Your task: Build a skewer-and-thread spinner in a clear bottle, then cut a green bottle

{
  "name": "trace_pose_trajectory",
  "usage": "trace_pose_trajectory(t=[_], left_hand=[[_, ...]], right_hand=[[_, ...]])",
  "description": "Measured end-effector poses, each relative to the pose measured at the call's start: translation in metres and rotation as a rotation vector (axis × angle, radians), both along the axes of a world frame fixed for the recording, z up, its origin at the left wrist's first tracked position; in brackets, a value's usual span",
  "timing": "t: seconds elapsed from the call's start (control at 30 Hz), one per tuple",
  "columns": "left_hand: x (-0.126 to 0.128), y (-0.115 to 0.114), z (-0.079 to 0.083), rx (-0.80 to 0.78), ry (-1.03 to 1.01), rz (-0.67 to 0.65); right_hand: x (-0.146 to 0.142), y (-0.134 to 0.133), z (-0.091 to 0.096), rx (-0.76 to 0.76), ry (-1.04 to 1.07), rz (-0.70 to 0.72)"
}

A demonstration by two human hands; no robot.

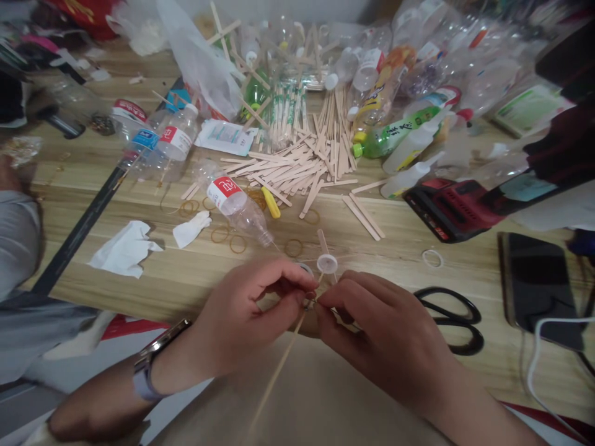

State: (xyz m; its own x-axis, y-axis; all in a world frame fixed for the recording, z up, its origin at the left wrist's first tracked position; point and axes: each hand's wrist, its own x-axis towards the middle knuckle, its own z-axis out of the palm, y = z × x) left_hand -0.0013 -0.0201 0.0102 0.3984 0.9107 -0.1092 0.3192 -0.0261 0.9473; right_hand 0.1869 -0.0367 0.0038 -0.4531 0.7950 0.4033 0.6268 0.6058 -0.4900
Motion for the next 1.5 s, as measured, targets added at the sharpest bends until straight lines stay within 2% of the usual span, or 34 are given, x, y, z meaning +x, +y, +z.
trace_pose_trajectory(t=[0.5, 1.07, 1.33, 1.5], left_hand=[[-0.003, -0.005, -0.002, 0.179, 0.070, -0.008], [-0.002, -0.002, -0.008, 0.242, 0.046, -0.056], [-0.005, -0.003, -0.013, 0.369, 0.093, 0.027], [-0.010, -0.003, -0.013, 0.427, 0.085, 0.124]], right_hand=[[-0.002, -0.005, -0.001, 0.014, -0.051, -0.068], [-0.006, 0.000, 0.005, -0.024, -0.011, -0.108], [0.005, -0.003, -0.001, -0.081, 0.050, -0.050], [0.018, -0.014, -0.001, -0.158, 0.096, -0.077]])
